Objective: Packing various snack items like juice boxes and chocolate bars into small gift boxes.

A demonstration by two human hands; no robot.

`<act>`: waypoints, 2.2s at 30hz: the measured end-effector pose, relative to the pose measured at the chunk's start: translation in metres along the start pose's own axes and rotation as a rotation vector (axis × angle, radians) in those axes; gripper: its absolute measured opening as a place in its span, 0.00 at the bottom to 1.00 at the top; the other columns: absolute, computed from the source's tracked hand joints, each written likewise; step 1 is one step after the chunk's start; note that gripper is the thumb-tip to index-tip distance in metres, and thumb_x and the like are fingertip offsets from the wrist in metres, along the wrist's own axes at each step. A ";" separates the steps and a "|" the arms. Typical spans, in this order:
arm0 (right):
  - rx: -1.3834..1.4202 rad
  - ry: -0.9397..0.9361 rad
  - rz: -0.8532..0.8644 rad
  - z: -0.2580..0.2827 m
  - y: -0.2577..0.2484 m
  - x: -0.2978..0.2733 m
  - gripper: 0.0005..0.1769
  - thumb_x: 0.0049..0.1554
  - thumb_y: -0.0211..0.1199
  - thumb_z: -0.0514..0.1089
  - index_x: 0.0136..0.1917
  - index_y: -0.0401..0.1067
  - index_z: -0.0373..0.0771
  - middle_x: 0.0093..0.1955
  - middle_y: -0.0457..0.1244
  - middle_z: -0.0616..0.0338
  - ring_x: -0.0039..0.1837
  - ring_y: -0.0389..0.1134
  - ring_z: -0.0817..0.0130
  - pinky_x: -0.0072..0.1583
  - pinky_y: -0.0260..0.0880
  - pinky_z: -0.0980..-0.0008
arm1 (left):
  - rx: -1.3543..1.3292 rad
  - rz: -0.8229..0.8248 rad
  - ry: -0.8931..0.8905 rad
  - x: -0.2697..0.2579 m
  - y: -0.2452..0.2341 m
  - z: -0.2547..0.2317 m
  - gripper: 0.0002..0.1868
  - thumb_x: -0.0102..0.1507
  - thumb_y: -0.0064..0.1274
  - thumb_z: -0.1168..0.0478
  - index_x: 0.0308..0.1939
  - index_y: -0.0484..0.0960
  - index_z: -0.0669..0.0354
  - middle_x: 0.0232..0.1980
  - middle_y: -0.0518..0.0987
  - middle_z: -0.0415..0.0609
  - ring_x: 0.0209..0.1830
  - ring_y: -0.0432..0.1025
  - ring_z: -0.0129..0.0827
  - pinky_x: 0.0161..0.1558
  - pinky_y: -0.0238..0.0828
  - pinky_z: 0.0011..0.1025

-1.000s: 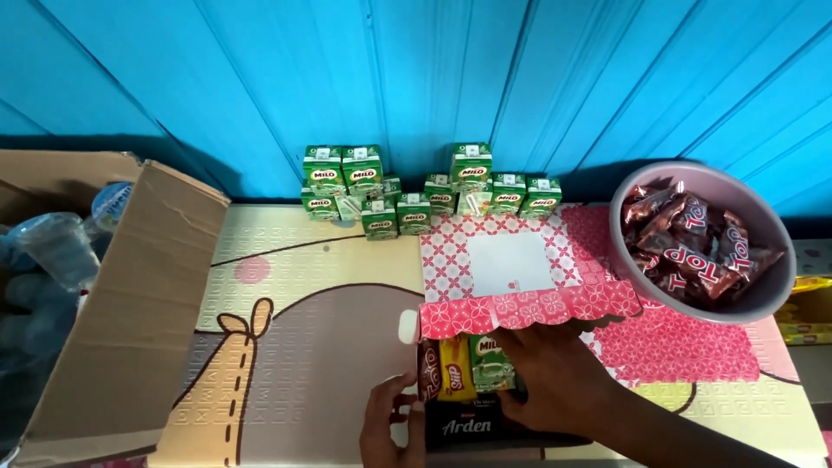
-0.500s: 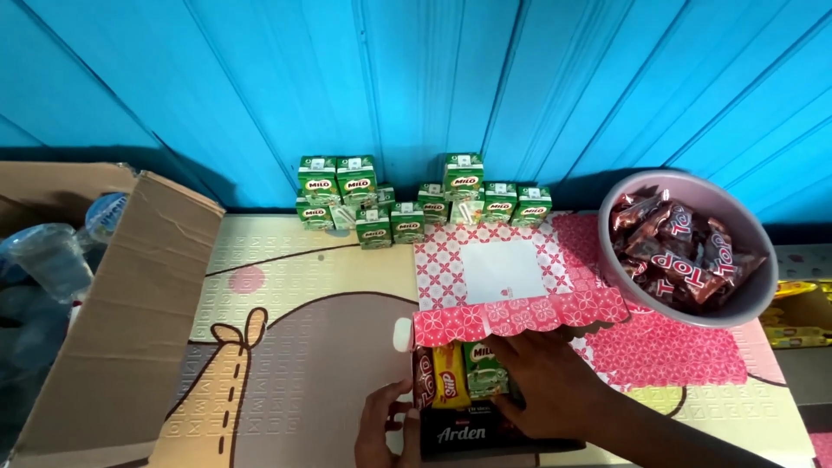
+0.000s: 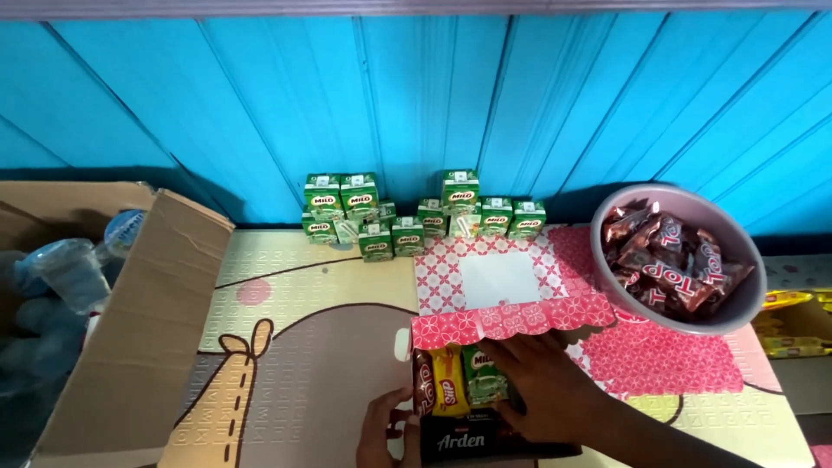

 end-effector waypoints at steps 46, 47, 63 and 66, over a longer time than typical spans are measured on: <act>0.497 0.790 -0.247 -0.092 -0.041 -0.093 0.32 0.50 0.74 0.50 0.68 0.72 0.55 0.49 0.77 0.70 0.48 0.79 0.78 0.51 0.84 0.77 | 0.018 0.021 0.078 0.069 -0.008 -0.024 0.27 0.56 0.64 0.64 0.60 0.80 0.54 0.54 0.85 0.48 0.45 0.84 0.35 0.47 0.86 0.33; 0.582 0.787 -0.251 -0.092 -0.038 -0.090 0.35 0.50 0.75 0.47 0.70 0.71 0.54 0.54 0.76 0.70 0.50 0.79 0.78 0.52 0.85 0.78 | 0.015 0.012 0.109 0.070 -0.008 -0.028 0.27 0.56 0.64 0.64 0.60 0.79 0.55 0.54 0.84 0.47 0.42 0.84 0.33 0.44 0.86 0.30; 0.750 0.799 -0.238 -0.077 -0.026 -0.065 0.18 0.50 0.76 0.42 0.54 0.78 0.41 0.49 0.77 0.62 0.49 0.82 0.72 0.53 0.85 0.74 | 0.144 -0.042 0.162 0.082 -0.001 -0.037 0.22 0.54 0.67 0.59 0.52 0.84 0.56 0.37 0.88 0.46 0.29 0.84 0.27 0.35 0.85 0.24; 0.738 0.764 -0.279 -0.084 -0.018 -0.063 0.14 0.50 0.77 0.41 0.49 0.79 0.38 0.42 0.78 0.60 0.43 0.82 0.73 0.47 0.84 0.76 | 0.170 -0.049 0.168 0.080 -0.003 -0.046 0.21 0.54 0.66 0.59 0.50 0.86 0.58 0.35 0.88 0.47 0.29 0.83 0.29 0.36 0.84 0.26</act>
Point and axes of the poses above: each hand's wrist, its own x-axis towards the middle knuckle, its own y-axis out of the palm, z = x × y, the point moved 5 cm from there along x, towards the middle knuckle
